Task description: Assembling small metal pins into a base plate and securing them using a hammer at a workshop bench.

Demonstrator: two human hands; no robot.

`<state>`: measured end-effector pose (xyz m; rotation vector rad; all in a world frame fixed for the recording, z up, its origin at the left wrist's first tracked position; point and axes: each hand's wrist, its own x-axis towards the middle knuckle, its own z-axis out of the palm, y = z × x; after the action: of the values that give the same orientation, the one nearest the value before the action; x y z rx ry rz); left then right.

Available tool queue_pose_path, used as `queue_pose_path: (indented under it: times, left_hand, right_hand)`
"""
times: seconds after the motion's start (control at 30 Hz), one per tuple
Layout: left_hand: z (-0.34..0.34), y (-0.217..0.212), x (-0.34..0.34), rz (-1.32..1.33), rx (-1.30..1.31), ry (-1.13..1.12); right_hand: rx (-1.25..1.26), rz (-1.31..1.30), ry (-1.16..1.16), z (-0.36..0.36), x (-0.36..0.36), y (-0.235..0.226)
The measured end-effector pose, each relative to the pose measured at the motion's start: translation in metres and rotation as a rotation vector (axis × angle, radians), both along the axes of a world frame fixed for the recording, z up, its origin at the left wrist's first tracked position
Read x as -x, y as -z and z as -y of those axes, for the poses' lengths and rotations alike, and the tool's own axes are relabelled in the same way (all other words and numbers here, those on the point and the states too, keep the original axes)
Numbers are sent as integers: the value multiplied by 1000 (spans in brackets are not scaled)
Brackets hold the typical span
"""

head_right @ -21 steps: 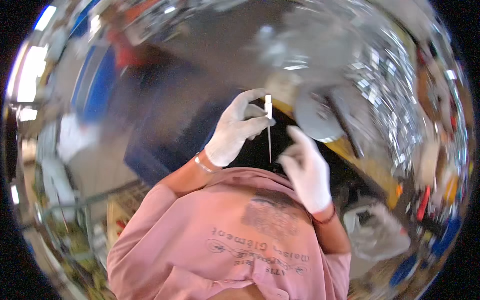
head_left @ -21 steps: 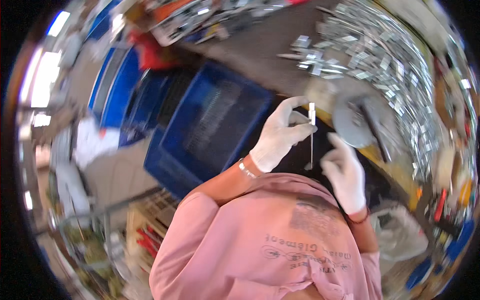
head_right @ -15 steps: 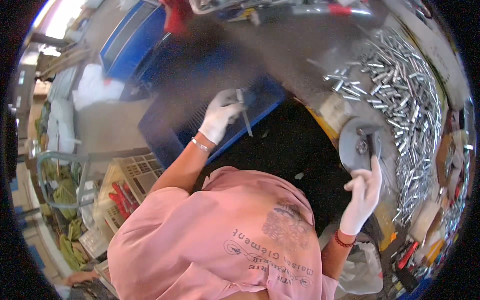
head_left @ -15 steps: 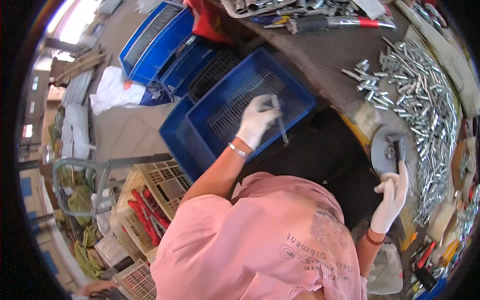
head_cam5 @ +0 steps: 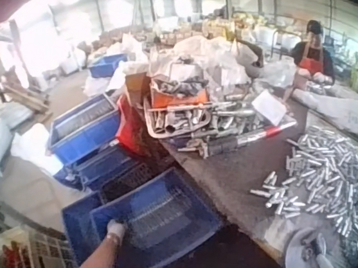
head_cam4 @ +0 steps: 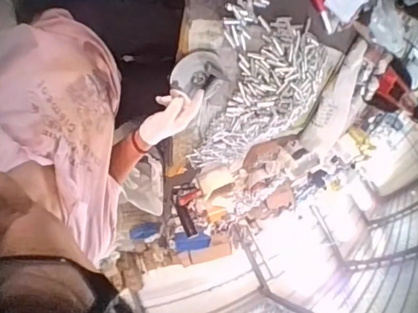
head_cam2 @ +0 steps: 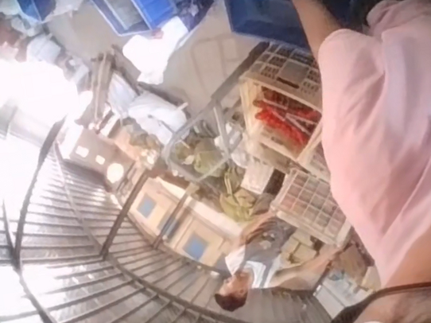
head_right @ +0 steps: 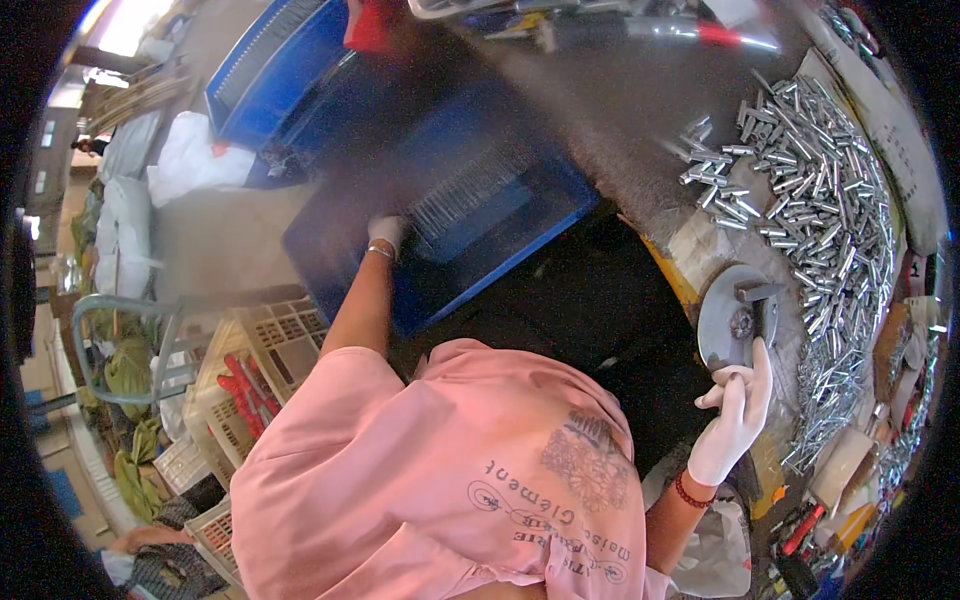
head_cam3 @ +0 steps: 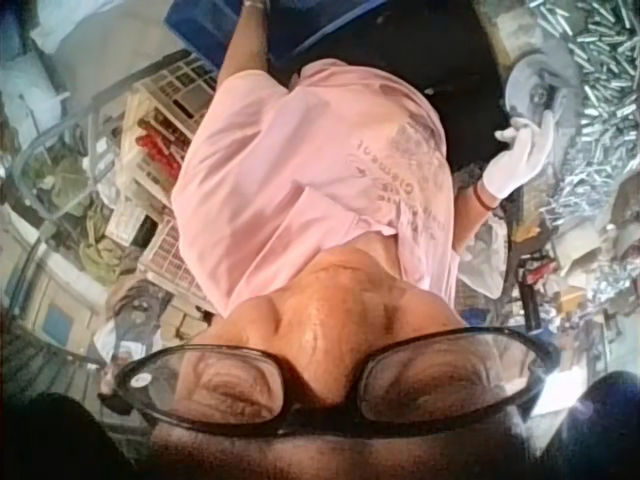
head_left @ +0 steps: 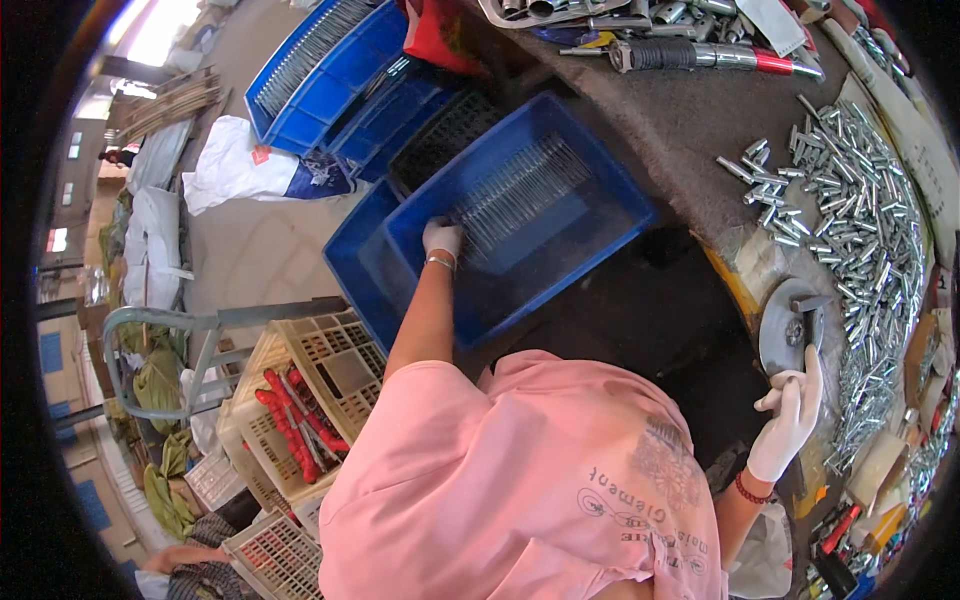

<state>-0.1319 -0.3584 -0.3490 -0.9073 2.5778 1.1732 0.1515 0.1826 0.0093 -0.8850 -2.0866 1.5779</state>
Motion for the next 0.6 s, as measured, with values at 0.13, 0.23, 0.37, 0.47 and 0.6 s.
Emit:
queue_pose_path:
  times: [0.13,0.23,0.37,0.47,0.6]
  left_hand:
    - [9,9,14,-62,251,238]
    - [-4,3,20,-66,449,322]
    - [-21,-51,-12,-163,180,7]
    - [-85,-117,9,-476,219,72]
    - [-210,-248,21,-890,-15,430]
  right_hand:
    - [2,-11,19,-2,0,-1]
    - [18,-17,9,-9,-7,3]
    - [108,-40,-53,-6,1,2]
    - [191,-46,-37,-7,-6,-1]
    - [246,-20,-30,-8,-9,-2]
